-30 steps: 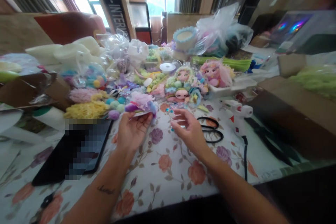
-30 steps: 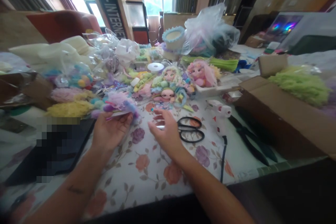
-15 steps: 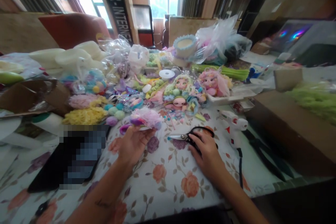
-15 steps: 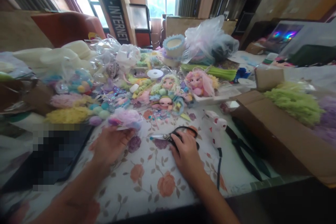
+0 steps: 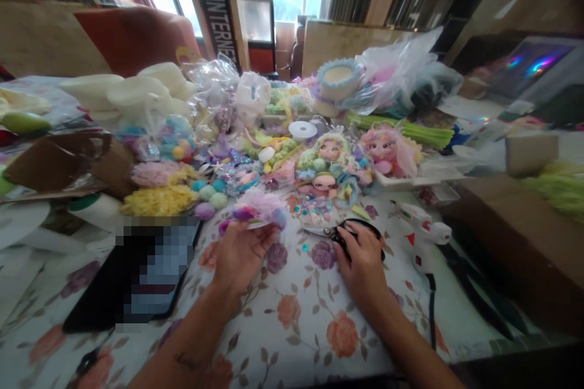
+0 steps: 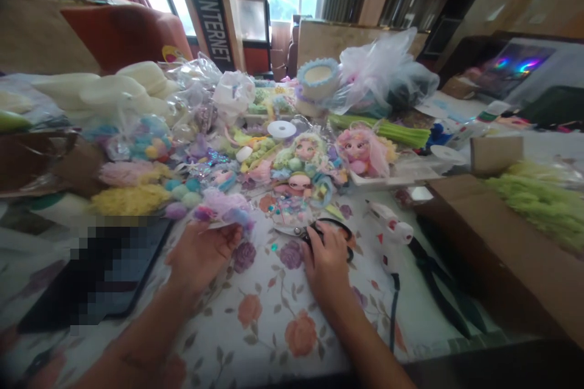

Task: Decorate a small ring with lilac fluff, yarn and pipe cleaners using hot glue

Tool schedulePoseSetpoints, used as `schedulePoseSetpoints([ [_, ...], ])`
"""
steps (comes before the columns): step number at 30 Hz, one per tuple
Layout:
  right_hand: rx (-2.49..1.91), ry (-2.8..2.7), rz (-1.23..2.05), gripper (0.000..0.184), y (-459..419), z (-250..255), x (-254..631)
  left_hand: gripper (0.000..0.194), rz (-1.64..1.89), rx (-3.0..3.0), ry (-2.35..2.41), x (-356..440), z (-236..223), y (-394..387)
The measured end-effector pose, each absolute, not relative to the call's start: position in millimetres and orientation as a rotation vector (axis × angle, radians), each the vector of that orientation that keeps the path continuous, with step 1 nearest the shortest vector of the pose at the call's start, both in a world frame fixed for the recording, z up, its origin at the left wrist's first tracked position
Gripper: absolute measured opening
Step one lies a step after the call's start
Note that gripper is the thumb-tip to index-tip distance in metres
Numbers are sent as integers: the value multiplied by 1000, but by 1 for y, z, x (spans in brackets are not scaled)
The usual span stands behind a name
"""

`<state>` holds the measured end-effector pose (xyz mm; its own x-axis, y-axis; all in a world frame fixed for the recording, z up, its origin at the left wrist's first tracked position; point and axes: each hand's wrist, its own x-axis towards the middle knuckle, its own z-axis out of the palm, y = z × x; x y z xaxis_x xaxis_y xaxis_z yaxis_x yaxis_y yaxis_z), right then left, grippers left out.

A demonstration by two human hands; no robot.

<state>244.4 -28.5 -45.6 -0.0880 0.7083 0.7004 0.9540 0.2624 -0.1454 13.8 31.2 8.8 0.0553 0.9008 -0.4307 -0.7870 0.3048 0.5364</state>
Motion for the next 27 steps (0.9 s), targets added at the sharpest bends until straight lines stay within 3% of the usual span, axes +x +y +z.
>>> schedulePoseSetpoints([
  [4, -1291, -2029, -218, 11, -28, -36, 216, 6, 1277, 179, 771, 13, 7, 31],
  [6, -1326, -2129, -123, 14, -24, -37, 202, 7, 1258, 184, 776, 12, 7, 31],
  [10, -1426, -2221, -189, 23, -13, -42, 193, 12, 1226, 178, 803, 11, 6, 32],
  [22, -1328, -2233, -114, 21, -4, -40, 192, 10, 1227, 194, 758, 9, -1, 33],
  [27, -1355, -2276, -173, 30, -4, -39, 190, 10, 1224, 179, 771, 9, -1, 34],
])
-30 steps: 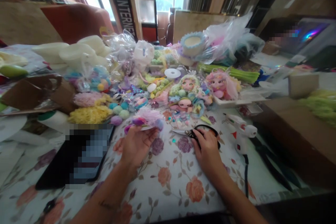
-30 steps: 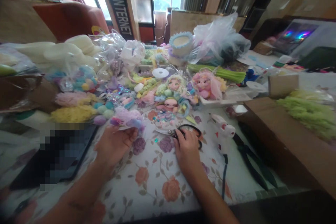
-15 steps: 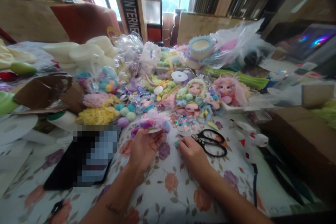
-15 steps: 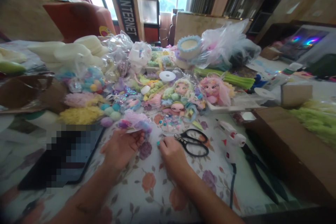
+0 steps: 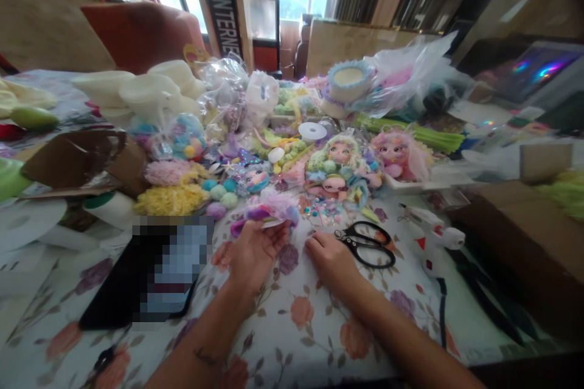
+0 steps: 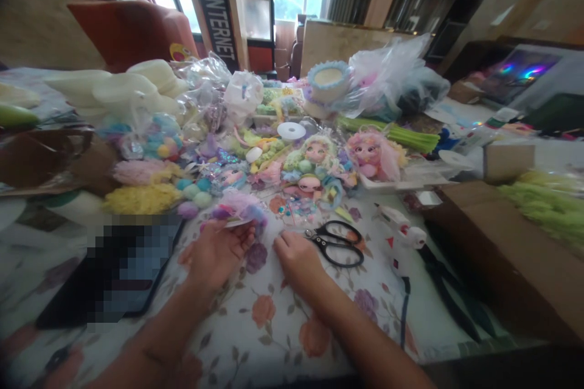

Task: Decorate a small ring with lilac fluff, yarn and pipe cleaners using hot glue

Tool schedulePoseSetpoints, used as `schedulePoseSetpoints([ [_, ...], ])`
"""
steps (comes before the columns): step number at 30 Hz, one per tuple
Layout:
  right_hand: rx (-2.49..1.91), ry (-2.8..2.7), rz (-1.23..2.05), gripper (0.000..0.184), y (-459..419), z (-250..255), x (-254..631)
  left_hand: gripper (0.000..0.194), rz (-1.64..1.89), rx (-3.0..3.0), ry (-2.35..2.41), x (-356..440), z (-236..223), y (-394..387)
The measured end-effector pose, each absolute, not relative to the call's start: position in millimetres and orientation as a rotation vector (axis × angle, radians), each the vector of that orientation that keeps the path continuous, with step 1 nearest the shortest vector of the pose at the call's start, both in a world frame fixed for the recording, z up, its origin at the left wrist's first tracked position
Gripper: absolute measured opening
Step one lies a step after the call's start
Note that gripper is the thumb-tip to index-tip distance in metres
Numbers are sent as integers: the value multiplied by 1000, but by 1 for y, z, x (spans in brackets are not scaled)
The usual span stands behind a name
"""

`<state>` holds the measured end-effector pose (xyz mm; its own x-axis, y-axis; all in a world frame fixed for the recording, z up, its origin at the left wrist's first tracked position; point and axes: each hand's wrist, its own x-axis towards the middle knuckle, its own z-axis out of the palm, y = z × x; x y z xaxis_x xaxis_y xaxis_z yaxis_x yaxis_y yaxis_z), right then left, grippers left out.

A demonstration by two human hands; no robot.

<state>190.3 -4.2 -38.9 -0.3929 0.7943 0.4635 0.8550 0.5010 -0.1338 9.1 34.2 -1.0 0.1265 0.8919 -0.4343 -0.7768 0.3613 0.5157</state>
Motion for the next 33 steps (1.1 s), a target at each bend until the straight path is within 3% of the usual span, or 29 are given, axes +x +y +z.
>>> schedulePoseSetpoints([
  [9, -1576, -2160, -421, 28, 60, -12, 200, 14, 1216, 176, 749, 10, 1, 34],
  [14, -1616, -1990, -451, 30, 36, 2, 193, 15, 1216, 181, 741, 11, -2, 38],
  [17, -1230, -1944, -290, 25, -2, 19, 157, 18, 1180, 180, 725, 11, -3, 43],
  [20, -724, -2327, 73, 19, -22, 29, 96, 20, 1125, 173, 715, 12, -2, 44],
  [22, -546, -2516, 165, 30, -19, 29, 49, 19, 1153, 166, 710, 12, -2, 43],
  [27, -582, -2748, 314, 65, 12, 13, -52, 10, 1182, 143, 713, 12, -3, 40],
  [33, -658, -2741, 345, 67, 19, 0, -85, 11, 1196, 142, 693, 13, -5, 40],
])
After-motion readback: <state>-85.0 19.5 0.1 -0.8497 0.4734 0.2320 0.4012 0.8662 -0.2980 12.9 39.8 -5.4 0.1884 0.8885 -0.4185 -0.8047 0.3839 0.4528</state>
